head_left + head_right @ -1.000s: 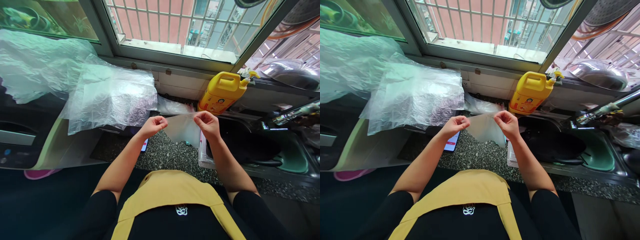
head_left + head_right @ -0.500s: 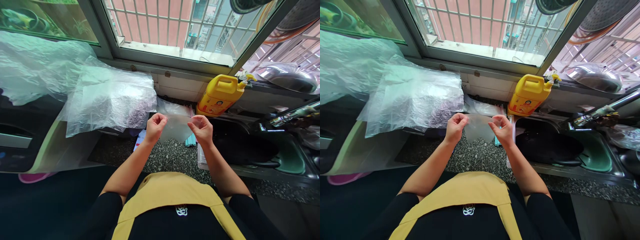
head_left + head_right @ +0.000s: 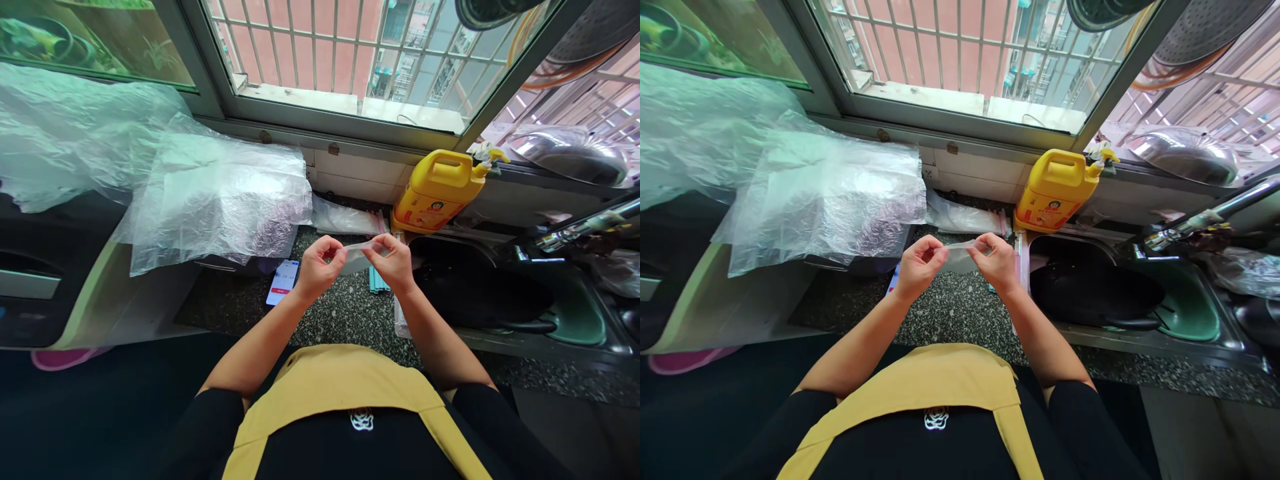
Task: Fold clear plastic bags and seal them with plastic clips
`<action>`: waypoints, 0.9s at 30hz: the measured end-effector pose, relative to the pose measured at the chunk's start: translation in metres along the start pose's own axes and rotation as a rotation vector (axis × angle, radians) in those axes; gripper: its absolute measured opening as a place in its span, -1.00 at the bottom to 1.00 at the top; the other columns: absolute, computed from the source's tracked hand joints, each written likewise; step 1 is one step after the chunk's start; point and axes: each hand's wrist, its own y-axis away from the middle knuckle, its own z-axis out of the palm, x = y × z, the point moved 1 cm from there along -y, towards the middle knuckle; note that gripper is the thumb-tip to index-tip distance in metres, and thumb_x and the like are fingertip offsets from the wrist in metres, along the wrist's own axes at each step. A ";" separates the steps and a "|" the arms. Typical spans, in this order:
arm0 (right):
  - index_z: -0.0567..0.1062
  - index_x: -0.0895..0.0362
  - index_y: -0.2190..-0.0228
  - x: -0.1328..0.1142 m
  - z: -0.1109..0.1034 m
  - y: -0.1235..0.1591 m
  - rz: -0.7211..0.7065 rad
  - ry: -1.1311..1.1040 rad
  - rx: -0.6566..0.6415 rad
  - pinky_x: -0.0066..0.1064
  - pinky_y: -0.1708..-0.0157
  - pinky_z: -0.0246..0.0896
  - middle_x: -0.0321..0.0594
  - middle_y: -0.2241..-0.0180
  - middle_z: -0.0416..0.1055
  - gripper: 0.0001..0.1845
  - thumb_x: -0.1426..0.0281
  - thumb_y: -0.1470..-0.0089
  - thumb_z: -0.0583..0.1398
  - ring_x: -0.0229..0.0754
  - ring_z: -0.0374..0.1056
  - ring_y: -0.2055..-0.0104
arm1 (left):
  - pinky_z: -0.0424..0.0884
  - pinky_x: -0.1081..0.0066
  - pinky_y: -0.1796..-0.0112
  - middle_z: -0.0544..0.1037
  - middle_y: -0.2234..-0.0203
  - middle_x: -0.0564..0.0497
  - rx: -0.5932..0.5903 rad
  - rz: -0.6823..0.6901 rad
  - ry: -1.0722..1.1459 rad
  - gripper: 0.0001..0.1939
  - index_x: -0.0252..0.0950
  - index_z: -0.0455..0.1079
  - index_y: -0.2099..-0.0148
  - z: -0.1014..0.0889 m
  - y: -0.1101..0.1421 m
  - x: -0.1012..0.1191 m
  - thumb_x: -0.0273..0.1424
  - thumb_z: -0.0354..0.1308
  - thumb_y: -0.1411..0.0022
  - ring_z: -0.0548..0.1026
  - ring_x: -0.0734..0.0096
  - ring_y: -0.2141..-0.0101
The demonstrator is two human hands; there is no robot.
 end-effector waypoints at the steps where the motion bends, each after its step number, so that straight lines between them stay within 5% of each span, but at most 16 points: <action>1: 0.38 0.11 0.57 0.000 0.001 0.000 0.018 0.024 0.013 -0.43 0.45 0.18 -0.36 0.59 0.36 -0.83 0.31 0.10 0.25 -0.29 0.28 0.51 | 0.21 0.55 0.53 0.30 0.64 0.14 -0.011 0.000 0.001 -0.80 -0.30 0.30 0.50 0.001 0.001 -0.001 -0.33 0.21 -0.05 0.26 0.60 0.59; 8: 0.45 0.09 0.39 0.015 0.001 0.004 0.022 -0.033 0.069 -0.38 0.33 0.22 -0.32 0.46 0.43 -0.73 0.24 0.18 0.31 -0.23 0.33 0.40 | 0.27 0.55 0.55 0.37 0.69 0.14 0.059 -0.116 0.172 -0.76 -0.30 0.28 0.52 -0.002 -0.001 -0.011 -0.28 0.23 -0.01 0.33 0.60 0.64; 14: 0.40 0.11 0.55 0.032 0.003 0.013 0.078 -0.267 0.084 -0.41 0.40 0.22 -0.34 0.56 0.35 -0.74 0.19 0.12 0.27 -0.29 0.25 0.49 | 0.27 0.55 0.61 0.32 0.76 0.18 0.172 -0.225 0.398 -0.72 -0.30 0.25 0.55 -0.008 -0.009 -0.020 -0.28 0.28 0.11 0.29 0.61 0.71; 27: 0.39 0.10 0.51 -0.003 0.011 0.032 -0.119 -0.032 0.247 -0.42 0.50 0.20 -0.34 0.59 0.35 -0.84 0.30 -0.04 0.17 -0.30 0.23 0.56 | 0.26 0.53 0.53 0.35 0.70 0.16 0.079 -0.167 0.096 -0.78 -0.29 0.25 0.53 0.011 0.006 -0.027 -0.30 0.15 -0.05 0.34 0.58 0.64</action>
